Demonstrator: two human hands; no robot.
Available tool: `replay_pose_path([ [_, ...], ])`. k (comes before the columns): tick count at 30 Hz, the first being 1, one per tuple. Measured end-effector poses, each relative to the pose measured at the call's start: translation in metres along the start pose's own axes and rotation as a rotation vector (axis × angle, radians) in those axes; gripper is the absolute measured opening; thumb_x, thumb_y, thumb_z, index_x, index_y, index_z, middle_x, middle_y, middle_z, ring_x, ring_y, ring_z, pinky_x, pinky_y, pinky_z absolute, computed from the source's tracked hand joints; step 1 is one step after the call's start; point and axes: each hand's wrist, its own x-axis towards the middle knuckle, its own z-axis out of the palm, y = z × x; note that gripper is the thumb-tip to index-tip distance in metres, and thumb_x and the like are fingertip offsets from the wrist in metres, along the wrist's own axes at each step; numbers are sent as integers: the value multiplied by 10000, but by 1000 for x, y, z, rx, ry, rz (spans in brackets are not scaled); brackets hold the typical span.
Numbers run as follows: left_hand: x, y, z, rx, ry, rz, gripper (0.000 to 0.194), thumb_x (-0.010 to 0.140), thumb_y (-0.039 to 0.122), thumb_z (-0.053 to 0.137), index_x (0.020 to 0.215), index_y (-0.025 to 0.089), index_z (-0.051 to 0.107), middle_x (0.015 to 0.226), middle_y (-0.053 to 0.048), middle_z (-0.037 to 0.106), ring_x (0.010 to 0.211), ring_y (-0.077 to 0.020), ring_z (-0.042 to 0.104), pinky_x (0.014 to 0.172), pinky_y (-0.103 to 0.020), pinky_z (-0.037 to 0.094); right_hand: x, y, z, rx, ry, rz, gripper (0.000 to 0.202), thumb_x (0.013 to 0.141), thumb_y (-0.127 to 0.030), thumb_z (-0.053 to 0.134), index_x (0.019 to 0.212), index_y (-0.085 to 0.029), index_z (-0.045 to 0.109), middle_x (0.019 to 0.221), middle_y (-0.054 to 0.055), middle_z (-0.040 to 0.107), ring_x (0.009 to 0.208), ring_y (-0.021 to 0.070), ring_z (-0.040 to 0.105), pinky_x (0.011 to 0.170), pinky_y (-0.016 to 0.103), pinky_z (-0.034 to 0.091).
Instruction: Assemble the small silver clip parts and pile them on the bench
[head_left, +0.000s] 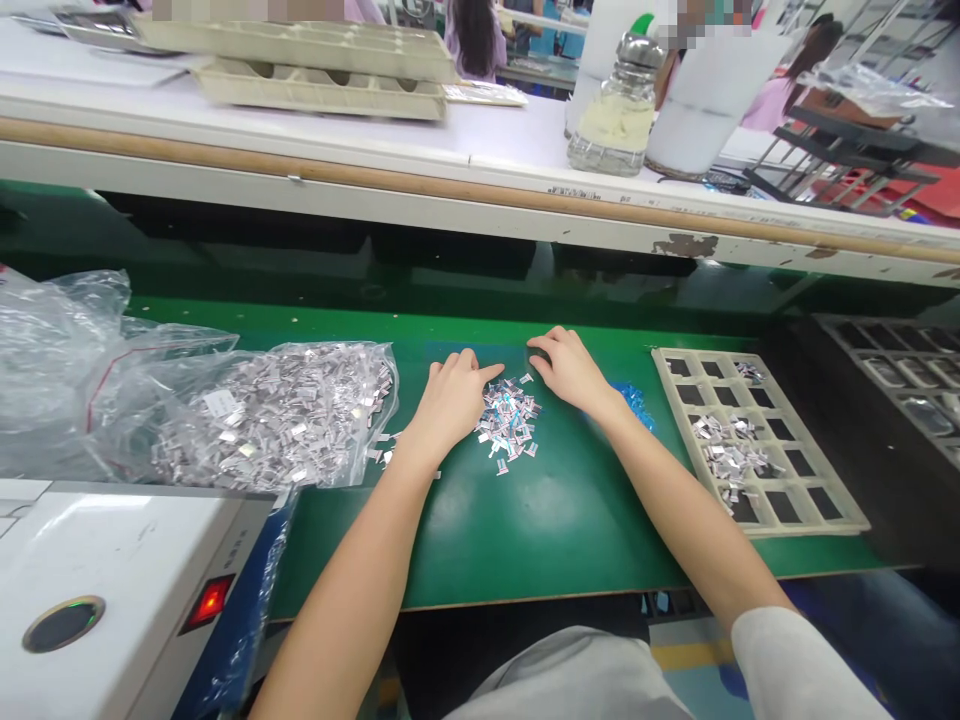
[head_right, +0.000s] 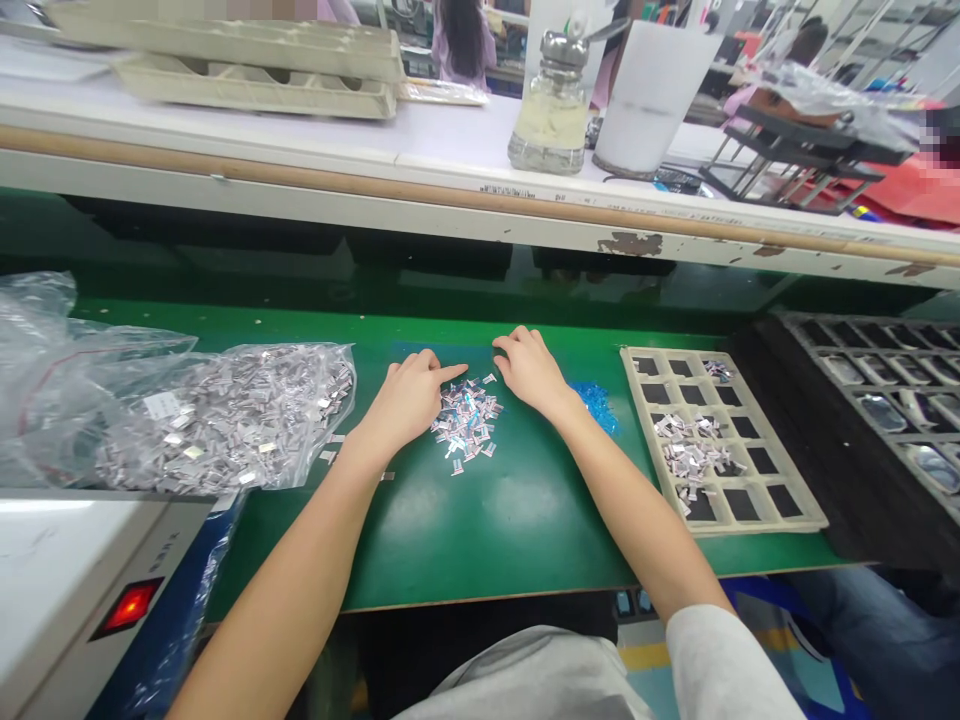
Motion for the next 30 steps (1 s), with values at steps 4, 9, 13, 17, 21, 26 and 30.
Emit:
replay_pose_path([
  [4,5,-5,5,-124,65,-16,583,1004,56,386,1476,239,677,1135,-160,679,1115,-334,648,924,-465,511,8,7,4,19,2,25,342,1037,-248,585,1318,-145,751,1186,152,652,1144,329,560,1086,467,474],
  [9,11,-6,3,-651,226,-126,334,968,156,577,1215,190,799,990,-99,784,885,-257,751,842,-381,579,6,17,3,11,14,43,352,1031,-188,550,1309,-171,764,1195,152,658,1141,331,557,1088,478,466],
  [13,11,1,-6,-1034,223,-280,119,889,259,737,937,180,814,800,-72,802,777,-250,785,721,-331,601,8,18,5,28,30,51,332,1045,-221,532,1251,-181,789,1180,149,673,1126,331,560,1069,482,469],
  [17,10,7,-12,-1174,223,-366,120,822,262,810,877,158,786,800,-94,815,778,-256,802,698,-321,612,13,17,7,53,40,96,303,1040,-229,549,1212,-189,794,1185,148,687,1131,326,575,1069,484,467],
  [21,12,7,-8,-1219,207,-356,148,781,266,846,845,157,768,781,-98,818,804,-266,812,735,-331,622,14,17,10,82,61,110,256,1013,-209,569,1136,-198,793,1174,145,694,1130,331,584,1057,494,471],
  [26,14,5,0,-1238,187,-332,212,746,315,883,817,156,763,782,-110,821,782,-265,809,763,-356,633,13,17,12,126,117,140,167,974,-175,592,990,-209,755,1105,119,712,1068,317,607,969,450,493],
  [30,14,4,5,-1219,190,-306,234,740,346,891,812,158,770,798,-112,825,784,-265,809,782,-370,634,10,11,2,216,142,125,143,959,-151,581,907,-203,705,1007,98,735,953,275,650,889,404,495],
])
